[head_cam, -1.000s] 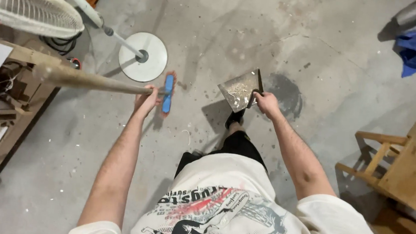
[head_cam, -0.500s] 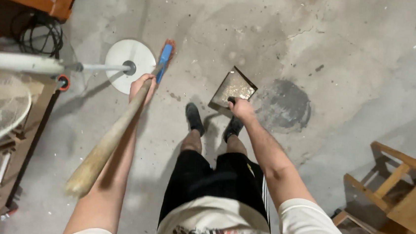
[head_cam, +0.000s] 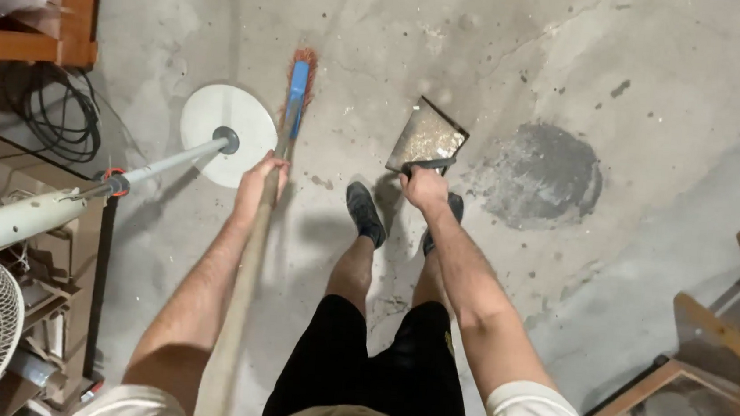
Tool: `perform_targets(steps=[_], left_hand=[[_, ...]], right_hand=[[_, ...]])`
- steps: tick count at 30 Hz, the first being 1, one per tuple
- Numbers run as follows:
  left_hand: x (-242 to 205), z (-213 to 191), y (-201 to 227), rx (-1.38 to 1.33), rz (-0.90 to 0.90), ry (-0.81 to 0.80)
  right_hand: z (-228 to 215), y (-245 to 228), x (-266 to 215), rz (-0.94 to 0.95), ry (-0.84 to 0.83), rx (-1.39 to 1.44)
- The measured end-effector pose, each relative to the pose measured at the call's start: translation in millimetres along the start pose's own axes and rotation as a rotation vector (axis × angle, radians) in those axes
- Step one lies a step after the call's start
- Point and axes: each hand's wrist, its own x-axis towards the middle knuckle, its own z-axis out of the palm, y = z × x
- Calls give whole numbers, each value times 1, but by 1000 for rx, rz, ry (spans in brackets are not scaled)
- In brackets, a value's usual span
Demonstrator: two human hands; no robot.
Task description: Sweeping sawdust from the floor into a dustpan and then organizing tools on a workbench.
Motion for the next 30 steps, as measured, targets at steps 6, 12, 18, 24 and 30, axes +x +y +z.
perform_targets(steps=[6, 12, 18, 24, 30], left_hand=[[-36, 49, 2, -224, 34, -149], [-70, 84, 85, 40, -62, -364], [-104, 121, 106, -270, 147, -290], [-144, 12, 187, -376, 29, -145], [-185, -96, 251, -302, 60, 36]], right_hand=[[-8, 1, 4, -16, 10, 12], [-10, 20, 1, -41, 0, -6], [14, 66, 2, -12, 11, 33], [-38, 86, -74, -21, 3, 120], [-104, 123, -137, -32, 164, 335]])
